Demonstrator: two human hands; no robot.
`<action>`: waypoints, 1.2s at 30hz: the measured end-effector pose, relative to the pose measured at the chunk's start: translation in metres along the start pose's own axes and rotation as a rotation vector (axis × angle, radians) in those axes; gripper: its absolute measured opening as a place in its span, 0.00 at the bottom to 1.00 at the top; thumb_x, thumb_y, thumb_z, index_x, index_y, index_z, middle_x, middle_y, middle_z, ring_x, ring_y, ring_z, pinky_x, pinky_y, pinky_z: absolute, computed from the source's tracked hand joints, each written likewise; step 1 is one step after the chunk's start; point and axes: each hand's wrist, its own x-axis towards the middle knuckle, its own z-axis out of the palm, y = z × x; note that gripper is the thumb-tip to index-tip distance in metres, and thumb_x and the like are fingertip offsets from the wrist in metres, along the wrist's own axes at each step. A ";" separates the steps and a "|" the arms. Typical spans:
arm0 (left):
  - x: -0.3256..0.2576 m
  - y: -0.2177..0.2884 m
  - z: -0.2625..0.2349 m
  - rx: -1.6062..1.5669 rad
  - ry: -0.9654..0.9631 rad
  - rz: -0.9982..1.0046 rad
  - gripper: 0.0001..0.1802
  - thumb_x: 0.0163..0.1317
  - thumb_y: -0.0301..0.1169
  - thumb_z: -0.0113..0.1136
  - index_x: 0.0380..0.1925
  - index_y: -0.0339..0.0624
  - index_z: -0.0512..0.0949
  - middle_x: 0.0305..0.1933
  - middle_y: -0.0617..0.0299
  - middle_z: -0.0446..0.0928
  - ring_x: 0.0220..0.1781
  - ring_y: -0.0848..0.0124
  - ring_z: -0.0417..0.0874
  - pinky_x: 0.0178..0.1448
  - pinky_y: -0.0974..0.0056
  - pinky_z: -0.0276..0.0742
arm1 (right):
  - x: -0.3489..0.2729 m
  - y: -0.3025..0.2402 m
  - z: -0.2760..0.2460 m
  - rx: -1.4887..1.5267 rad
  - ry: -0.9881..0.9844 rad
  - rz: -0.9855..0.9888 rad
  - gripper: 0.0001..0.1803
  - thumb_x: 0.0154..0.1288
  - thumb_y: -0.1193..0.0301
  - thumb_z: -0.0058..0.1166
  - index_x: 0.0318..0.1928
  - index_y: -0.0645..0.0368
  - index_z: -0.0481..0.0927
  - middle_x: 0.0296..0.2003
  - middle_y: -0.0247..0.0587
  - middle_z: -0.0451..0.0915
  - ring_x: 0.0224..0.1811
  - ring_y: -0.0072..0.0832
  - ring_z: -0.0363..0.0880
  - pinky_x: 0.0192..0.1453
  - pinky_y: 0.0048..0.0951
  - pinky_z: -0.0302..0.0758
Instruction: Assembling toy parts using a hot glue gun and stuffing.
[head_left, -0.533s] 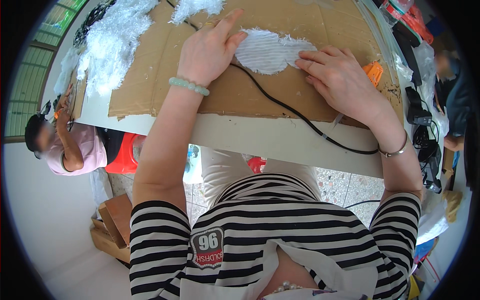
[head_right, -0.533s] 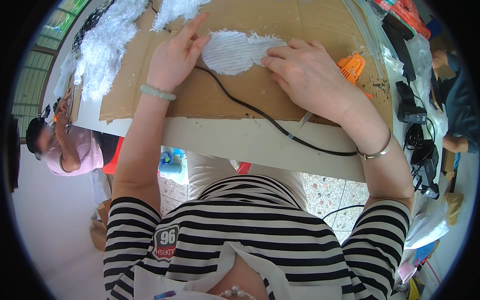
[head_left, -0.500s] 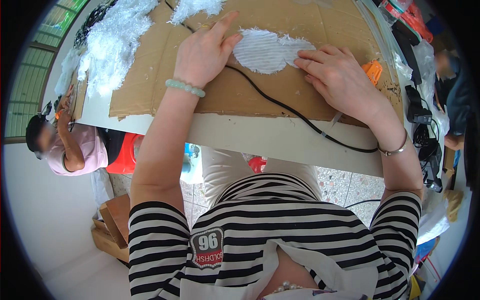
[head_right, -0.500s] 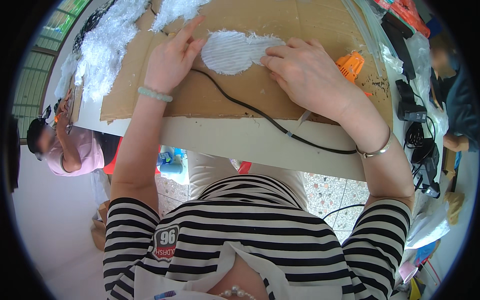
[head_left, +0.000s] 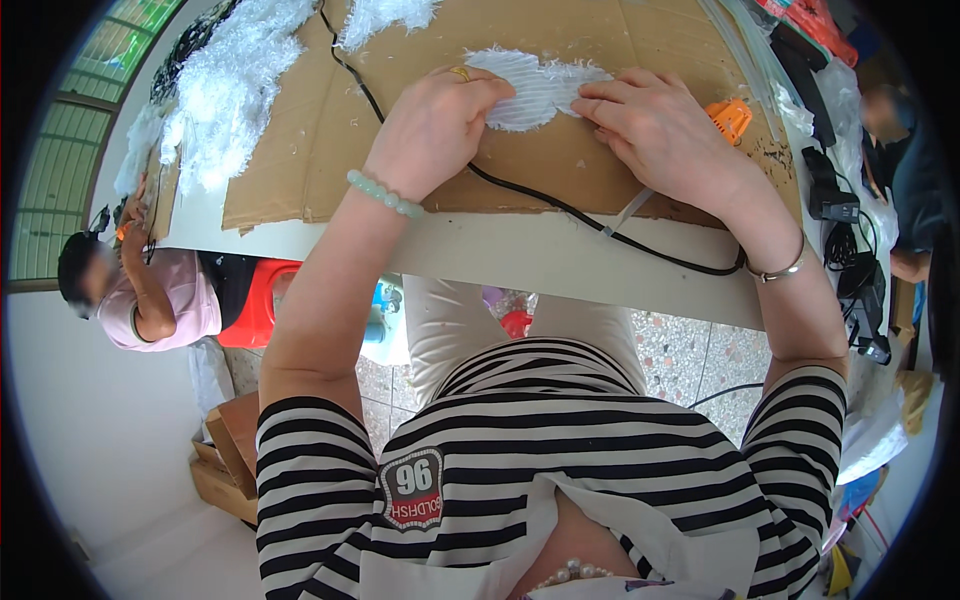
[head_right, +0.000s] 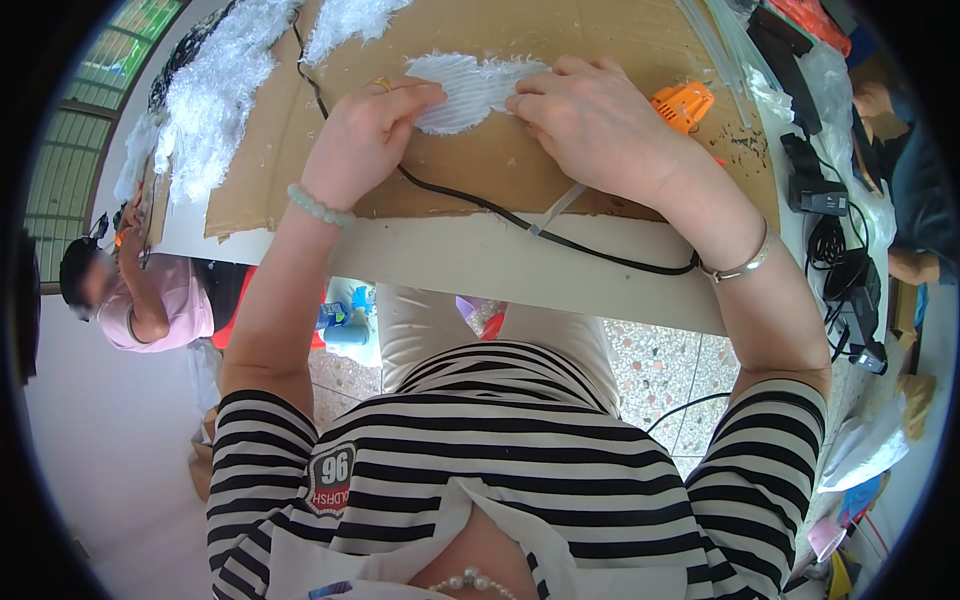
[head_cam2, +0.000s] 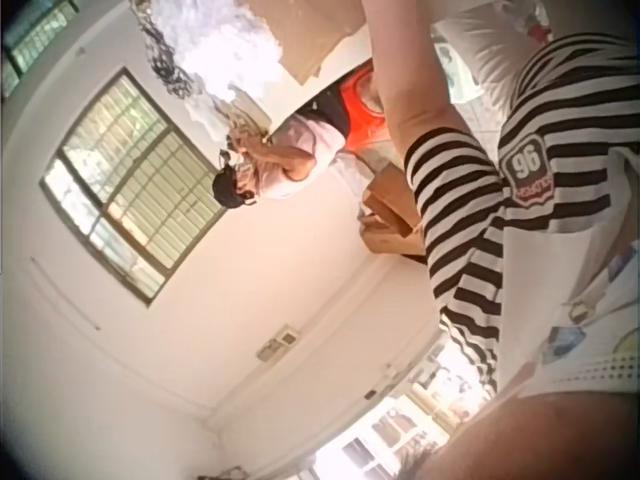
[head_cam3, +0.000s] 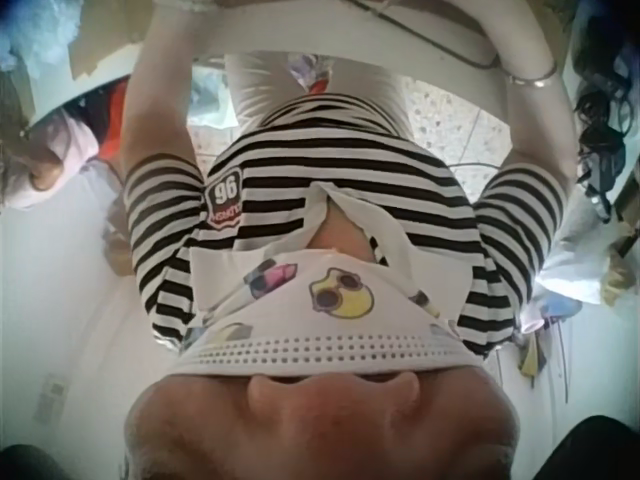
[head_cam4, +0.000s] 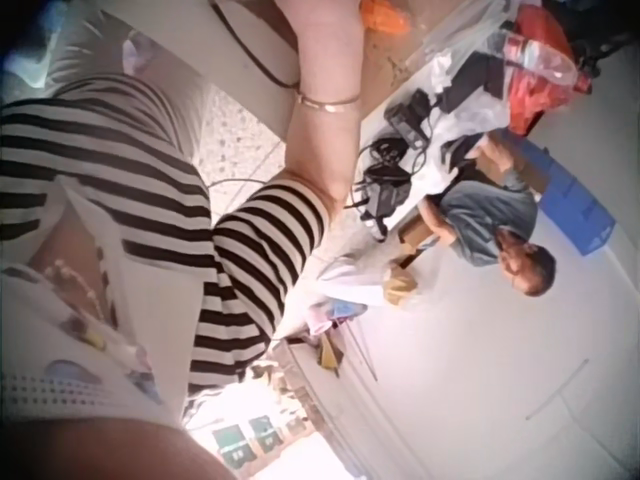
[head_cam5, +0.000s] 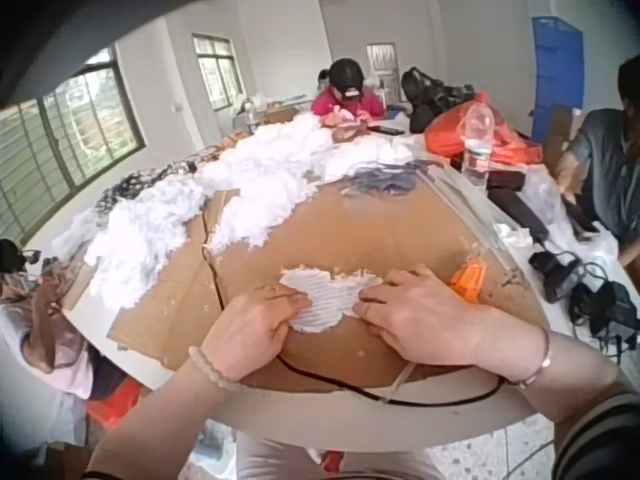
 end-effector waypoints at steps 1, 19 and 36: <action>0.000 -0.003 0.003 -0.009 -0.037 -0.016 0.11 0.50 0.19 0.53 0.32 0.40 0.80 0.35 0.55 0.80 0.37 0.55 0.79 0.41 0.58 0.76 | 0.000 -0.001 0.000 -0.010 0.001 0.002 0.16 0.57 0.74 0.53 0.47 0.60 0.78 0.50 0.40 0.76 0.52 0.38 0.71 0.55 0.37 0.67; 0.001 -0.022 0.006 -0.234 -0.077 -0.130 0.14 0.52 0.20 0.49 0.36 0.45 0.81 0.32 0.51 0.79 0.36 0.52 0.78 0.42 0.54 0.74 | 0.028 -0.033 0.006 0.058 0.042 -0.164 0.21 0.51 0.61 0.60 0.46 0.56 0.80 0.33 0.39 0.70 0.41 0.35 0.69 0.50 0.36 0.65; -0.002 -0.026 0.013 -0.194 0.030 -0.053 0.13 0.50 0.20 0.49 0.33 0.42 0.80 0.29 0.53 0.79 0.36 0.55 0.77 0.44 0.57 0.74 | 0.038 -0.047 -0.003 0.148 0.008 -0.142 0.17 0.52 0.65 0.60 0.43 0.57 0.80 0.30 0.39 0.69 0.37 0.35 0.68 0.46 0.35 0.65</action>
